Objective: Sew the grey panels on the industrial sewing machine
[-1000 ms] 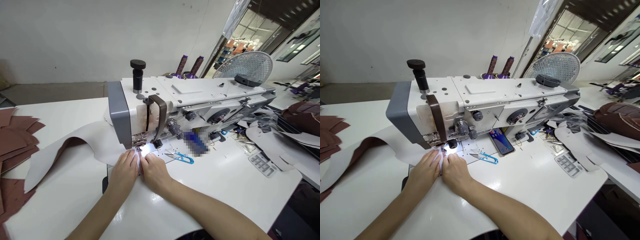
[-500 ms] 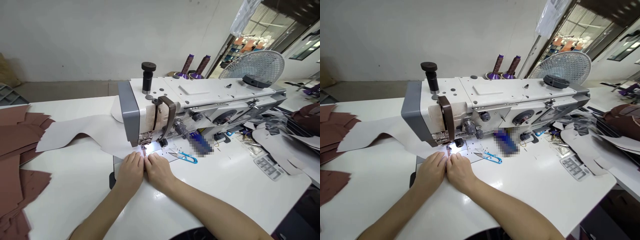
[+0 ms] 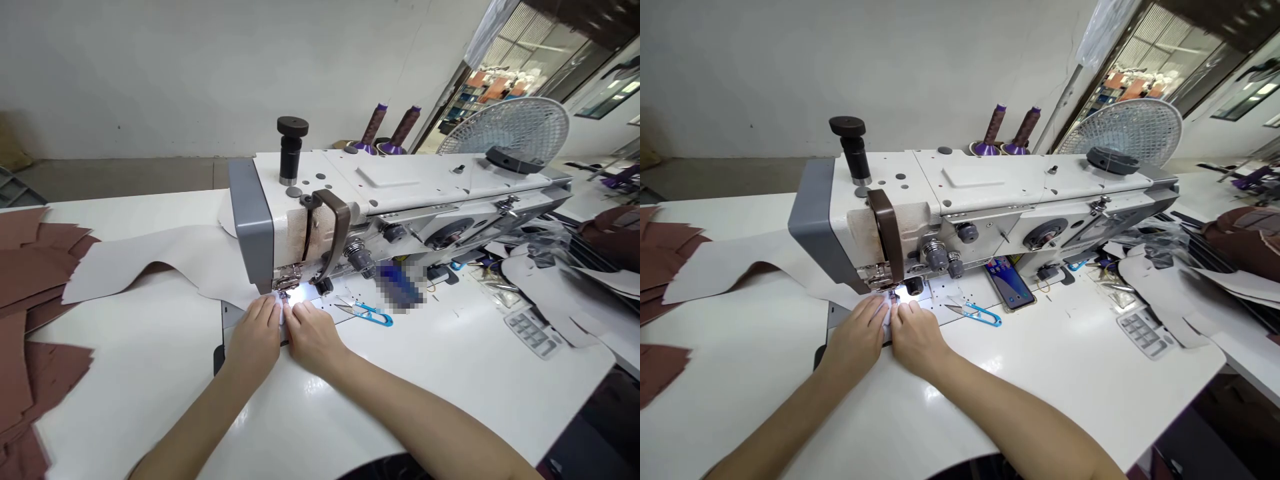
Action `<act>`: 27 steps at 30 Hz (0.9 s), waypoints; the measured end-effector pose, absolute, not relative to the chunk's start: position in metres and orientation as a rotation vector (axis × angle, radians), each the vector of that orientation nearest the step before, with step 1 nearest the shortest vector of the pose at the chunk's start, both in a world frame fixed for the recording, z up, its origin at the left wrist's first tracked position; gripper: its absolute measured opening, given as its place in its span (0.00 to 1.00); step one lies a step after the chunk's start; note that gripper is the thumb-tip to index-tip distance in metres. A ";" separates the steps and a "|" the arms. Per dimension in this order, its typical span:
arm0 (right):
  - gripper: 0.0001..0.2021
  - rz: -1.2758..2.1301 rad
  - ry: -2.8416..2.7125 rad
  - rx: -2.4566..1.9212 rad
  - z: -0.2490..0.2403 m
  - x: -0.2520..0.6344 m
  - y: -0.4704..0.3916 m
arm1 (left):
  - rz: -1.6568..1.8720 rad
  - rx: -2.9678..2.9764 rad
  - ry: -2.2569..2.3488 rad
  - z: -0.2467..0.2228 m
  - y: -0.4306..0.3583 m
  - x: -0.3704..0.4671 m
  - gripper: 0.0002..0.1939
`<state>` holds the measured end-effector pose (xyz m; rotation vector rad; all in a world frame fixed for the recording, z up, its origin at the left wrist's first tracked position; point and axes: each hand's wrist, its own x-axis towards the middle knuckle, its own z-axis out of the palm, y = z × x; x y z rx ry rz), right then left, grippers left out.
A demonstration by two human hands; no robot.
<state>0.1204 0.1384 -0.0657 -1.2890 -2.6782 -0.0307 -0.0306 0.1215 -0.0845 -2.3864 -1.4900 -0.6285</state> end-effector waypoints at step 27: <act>0.14 -0.037 -2.660 -1.303 -0.064 0.120 0.140 | -0.536 -2.409 -1.602 -0.082 0.138 -0.044 0.20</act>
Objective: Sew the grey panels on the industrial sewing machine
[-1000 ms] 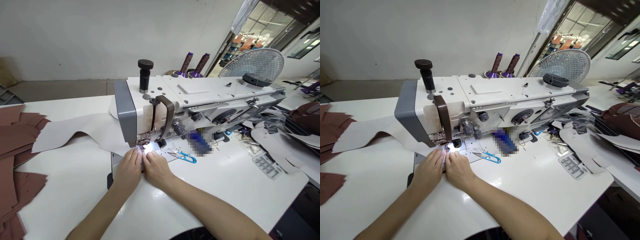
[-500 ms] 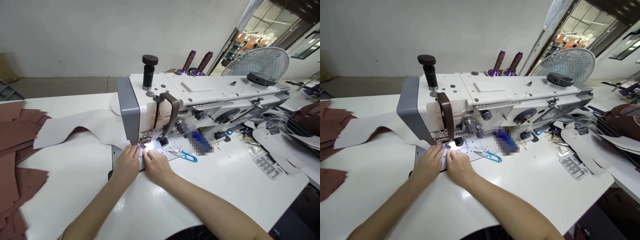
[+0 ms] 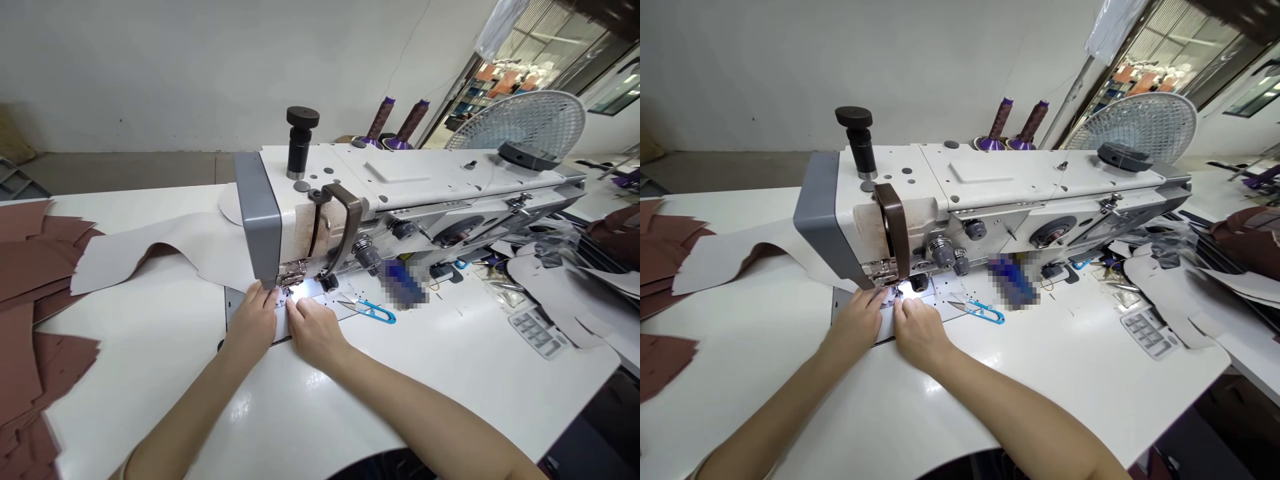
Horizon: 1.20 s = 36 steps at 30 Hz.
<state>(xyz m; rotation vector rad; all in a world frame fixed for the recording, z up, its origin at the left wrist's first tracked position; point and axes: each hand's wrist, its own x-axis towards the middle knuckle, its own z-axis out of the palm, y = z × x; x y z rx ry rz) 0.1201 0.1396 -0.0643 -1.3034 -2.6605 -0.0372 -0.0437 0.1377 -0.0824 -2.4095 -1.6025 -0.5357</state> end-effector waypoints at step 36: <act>0.07 0.528 -2.216 -1.573 -0.055 0.116 0.161 | -0.956 -2.483 -1.652 -0.074 0.135 -0.049 0.14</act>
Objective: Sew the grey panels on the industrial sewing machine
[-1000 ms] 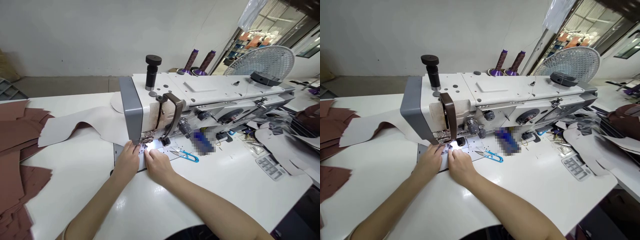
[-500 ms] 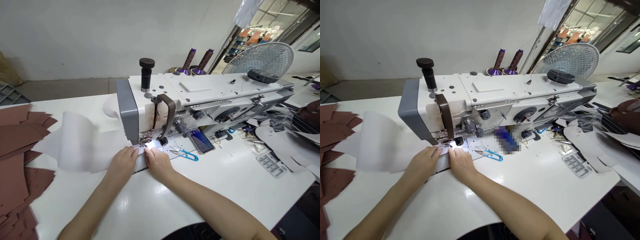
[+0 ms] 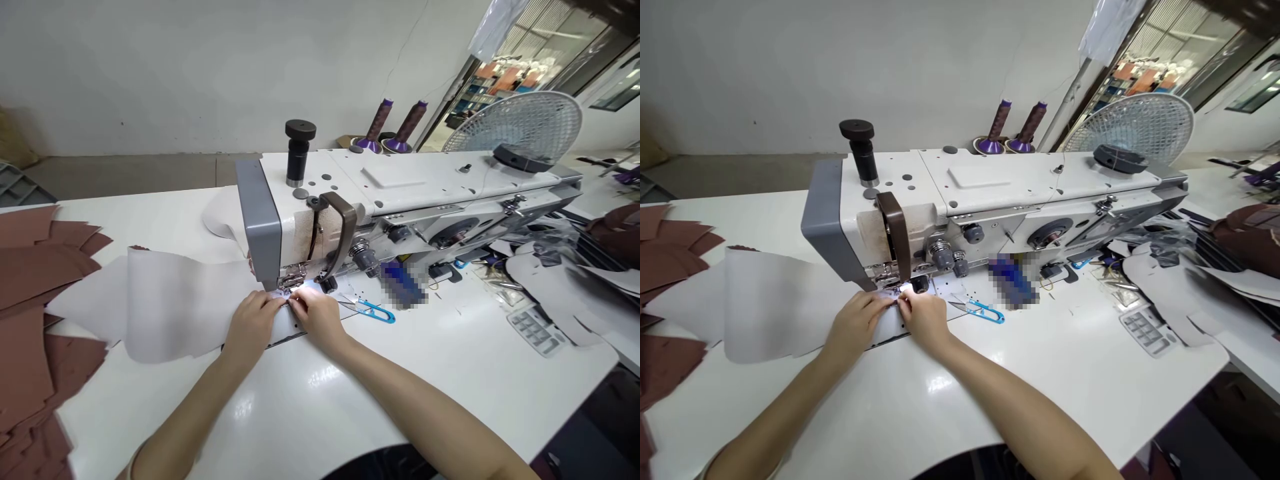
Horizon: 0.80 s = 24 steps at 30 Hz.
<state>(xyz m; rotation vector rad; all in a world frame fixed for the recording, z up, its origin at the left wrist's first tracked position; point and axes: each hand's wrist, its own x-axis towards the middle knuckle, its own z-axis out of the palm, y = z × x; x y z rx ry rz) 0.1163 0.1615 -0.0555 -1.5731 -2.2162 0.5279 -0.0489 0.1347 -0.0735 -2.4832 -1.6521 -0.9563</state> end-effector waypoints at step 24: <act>0.15 0.102 -2.591 -1.410 -0.064 0.119 0.147 | -0.635 -2.545 -1.660 -0.071 0.140 -0.056 0.23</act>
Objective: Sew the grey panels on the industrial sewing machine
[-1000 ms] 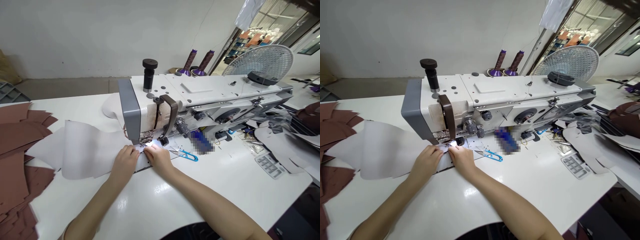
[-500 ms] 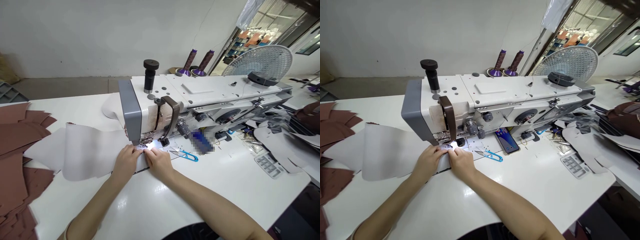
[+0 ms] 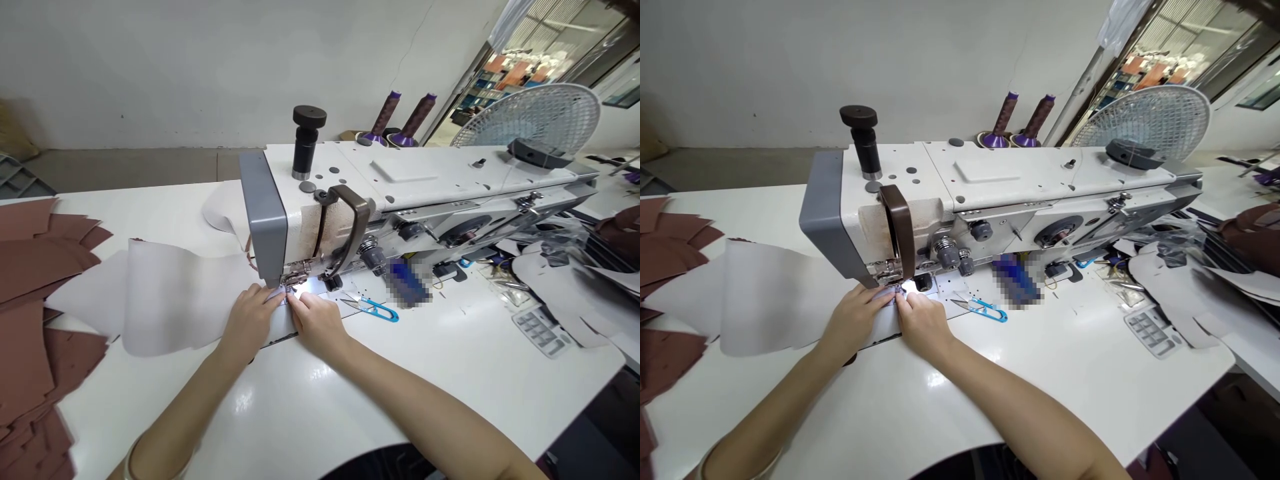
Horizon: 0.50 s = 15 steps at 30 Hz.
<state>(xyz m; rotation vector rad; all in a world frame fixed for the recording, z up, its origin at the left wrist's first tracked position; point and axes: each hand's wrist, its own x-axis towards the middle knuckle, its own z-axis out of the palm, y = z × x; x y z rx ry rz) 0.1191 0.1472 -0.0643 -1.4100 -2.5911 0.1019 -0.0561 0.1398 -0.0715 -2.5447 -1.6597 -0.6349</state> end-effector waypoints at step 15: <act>0.15 0.077 -2.590 -1.402 -0.067 0.119 0.147 | -0.621 -2.518 -1.687 -0.073 0.145 -0.057 0.20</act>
